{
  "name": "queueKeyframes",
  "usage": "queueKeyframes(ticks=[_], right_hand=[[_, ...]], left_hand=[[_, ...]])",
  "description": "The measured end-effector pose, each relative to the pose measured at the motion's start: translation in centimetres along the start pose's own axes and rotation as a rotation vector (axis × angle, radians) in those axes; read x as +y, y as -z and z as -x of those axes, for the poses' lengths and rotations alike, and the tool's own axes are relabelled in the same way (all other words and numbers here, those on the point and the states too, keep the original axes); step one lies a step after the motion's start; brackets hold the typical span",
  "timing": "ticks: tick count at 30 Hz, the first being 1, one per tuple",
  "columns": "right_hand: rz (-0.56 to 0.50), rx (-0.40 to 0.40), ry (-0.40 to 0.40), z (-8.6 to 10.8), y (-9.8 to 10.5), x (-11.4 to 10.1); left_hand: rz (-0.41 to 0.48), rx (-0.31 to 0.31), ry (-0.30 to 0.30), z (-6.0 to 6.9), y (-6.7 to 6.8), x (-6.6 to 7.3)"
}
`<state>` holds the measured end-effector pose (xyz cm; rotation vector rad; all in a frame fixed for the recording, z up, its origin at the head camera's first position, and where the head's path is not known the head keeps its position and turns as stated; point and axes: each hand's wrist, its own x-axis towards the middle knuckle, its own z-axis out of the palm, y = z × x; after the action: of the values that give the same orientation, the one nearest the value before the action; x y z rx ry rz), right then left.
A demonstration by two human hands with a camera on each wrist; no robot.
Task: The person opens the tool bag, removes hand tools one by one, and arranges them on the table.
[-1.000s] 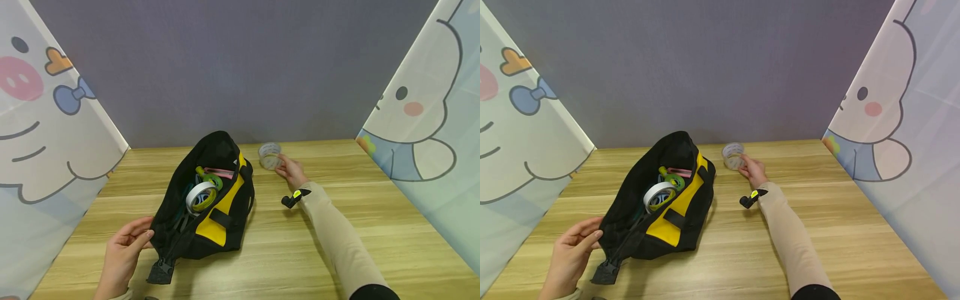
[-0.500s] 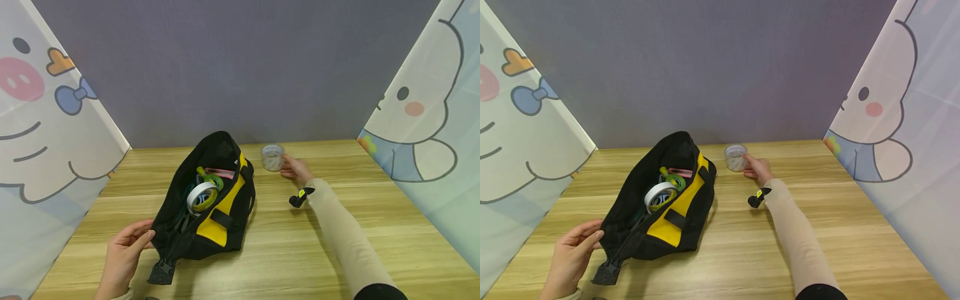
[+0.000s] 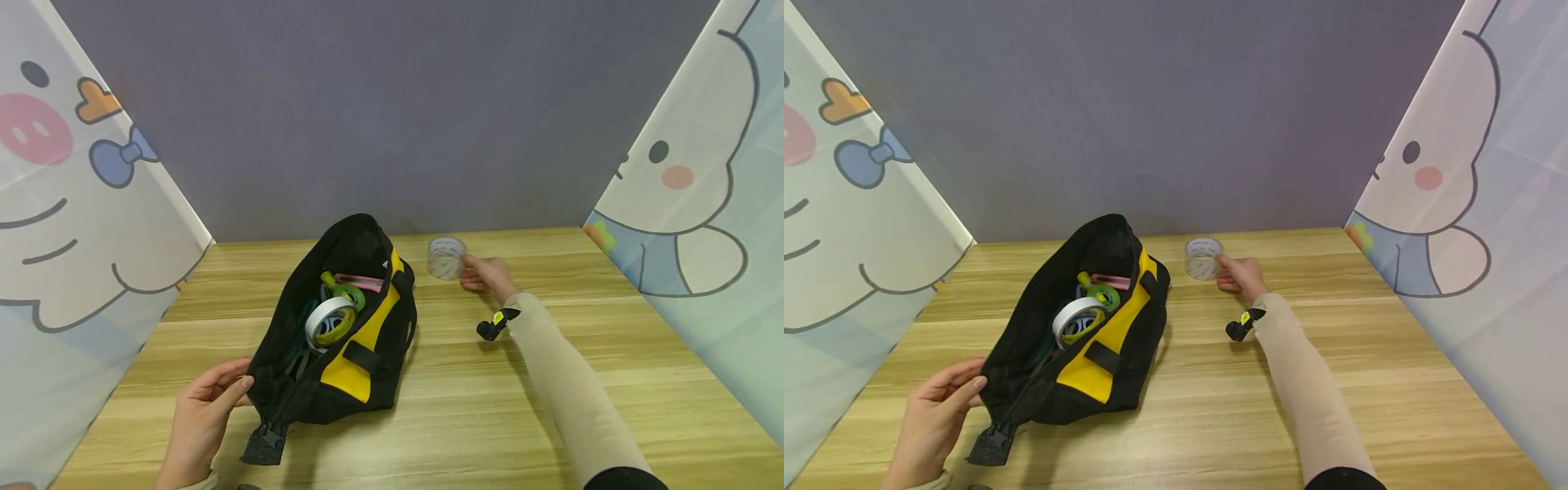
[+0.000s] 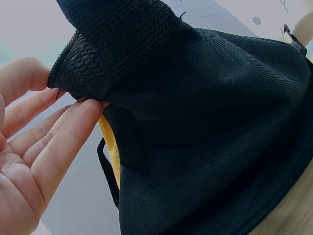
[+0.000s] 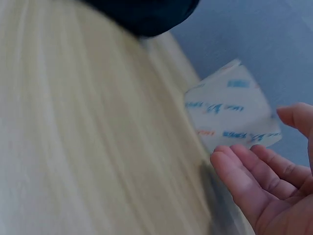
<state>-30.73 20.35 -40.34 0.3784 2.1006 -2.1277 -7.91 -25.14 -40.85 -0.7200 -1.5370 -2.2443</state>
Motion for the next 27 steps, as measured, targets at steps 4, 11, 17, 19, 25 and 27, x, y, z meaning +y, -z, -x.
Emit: queueKeyframes(ticks=[4,11,17,19,25,27], right_hand=[[-0.089,-0.039,0.033,0.7,0.0,-0.6],[-0.111,-0.109,0.084,2.0,-1.1,-2.7],[-0.08,-0.184,0.133,3.5,-3.4,-4.8],[-0.067,-0.212,0.169,4.0,-4.4,-5.6],[-0.056,-0.268,0.258,5.2,-7.6,-8.1],[-0.057,-0.294,0.274,5.6,-8.6,-8.9]], left_hand=[[0.001,-0.004,0.0,0.1,0.1,-0.1],[-0.002,-0.002,0.001,0.1,0.1,-0.1],[-0.005,0.001,0.008,0.2,0.1,-0.1],[-0.004,0.002,0.007,0.1,0.1,-0.1],[0.009,-0.01,0.0,0.0,0.1,-0.2],[0.016,-0.017,-0.004,0.0,0.1,-0.3]])
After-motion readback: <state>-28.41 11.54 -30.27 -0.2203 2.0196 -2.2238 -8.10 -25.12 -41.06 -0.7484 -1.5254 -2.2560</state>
